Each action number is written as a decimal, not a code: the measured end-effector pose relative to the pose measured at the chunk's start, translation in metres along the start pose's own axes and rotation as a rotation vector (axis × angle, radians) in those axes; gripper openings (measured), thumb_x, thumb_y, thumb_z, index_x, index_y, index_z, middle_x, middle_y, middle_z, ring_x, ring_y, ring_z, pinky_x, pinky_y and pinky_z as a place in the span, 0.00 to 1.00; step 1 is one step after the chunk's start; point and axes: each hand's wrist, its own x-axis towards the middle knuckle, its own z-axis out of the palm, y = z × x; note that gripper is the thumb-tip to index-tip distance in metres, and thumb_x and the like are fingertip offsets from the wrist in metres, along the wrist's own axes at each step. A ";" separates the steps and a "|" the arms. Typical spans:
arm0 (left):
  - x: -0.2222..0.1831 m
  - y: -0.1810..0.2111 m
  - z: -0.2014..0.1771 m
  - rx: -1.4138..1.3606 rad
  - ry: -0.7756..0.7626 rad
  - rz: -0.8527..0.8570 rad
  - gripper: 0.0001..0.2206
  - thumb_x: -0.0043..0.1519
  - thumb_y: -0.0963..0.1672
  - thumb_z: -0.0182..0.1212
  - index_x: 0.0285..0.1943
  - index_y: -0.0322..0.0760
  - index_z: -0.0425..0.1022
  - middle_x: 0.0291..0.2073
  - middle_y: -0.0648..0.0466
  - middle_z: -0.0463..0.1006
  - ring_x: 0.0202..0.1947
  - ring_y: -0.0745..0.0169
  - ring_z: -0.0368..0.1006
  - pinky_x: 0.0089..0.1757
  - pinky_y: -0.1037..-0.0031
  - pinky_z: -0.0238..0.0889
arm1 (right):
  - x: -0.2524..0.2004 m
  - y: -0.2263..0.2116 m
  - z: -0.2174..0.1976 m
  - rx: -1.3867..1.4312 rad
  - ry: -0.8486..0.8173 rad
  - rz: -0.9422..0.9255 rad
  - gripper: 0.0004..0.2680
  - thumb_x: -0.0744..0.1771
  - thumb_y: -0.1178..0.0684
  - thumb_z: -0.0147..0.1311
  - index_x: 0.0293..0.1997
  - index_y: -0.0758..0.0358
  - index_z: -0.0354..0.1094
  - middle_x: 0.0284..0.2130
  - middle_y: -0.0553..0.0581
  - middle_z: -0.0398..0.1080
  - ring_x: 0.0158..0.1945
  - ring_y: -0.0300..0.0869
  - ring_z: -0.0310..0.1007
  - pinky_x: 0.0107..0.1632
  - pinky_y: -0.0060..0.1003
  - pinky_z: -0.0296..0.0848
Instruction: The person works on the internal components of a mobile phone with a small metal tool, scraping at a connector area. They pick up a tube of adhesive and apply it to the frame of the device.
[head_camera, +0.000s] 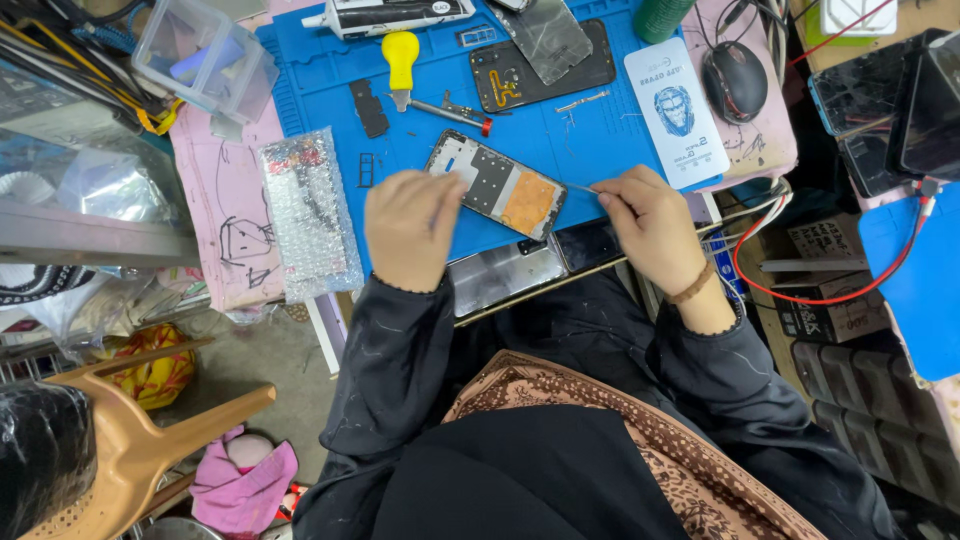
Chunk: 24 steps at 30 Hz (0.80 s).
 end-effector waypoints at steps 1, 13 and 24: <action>0.001 0.003 0.006 0.018 -0.019 0.058 0.10 0.65 0.43 0.68 0.54 0.39 0.81 0.56 0.53 0.80 0.58 0.50 0.73 0.57 0.58 0.61 | 0.000 -0.003 0.001 -0.013 0.002 -0.015 0.05 0.70 0.61 0.54 0.48 0.67 0.75 0.34 0.62 0.70 0.37 0.51 0.72 0.40 0.40 0.69; -0.010 0.021 0.041 0.101 -0.359 0.279 0.29 0.63 0.54 0.66 0.74 0.54 0.66 0.75 0.50 0.59 0.75 0.41 0.51 0.69 0.47 0.46 | 0.013 -0.028 0.015 -0.193 -0.043 -0.037 0.10 0.68 0.60 0.54 0.54 0.60 0.76 0.30 0.61 0.72 0.32 0.55 0.74 0.34 0.46 0.71; -0.012 0.017 0.044 0.075 -0.369 0.247 0.30 0.61 0.51 0.67 0.75 0.57 0.66 0.76 0.41 0.56 0.76 0.35 0.50 0.69 0.47 0.46 | 0.008 -0.018 0.010 0.053 -0.087 0.054 0.11 0.69 0.61 0.51 0.58 0.64 0.73 0.42 0.67 0.76 0.42 0.54 0.79 0.43 0.41 0.75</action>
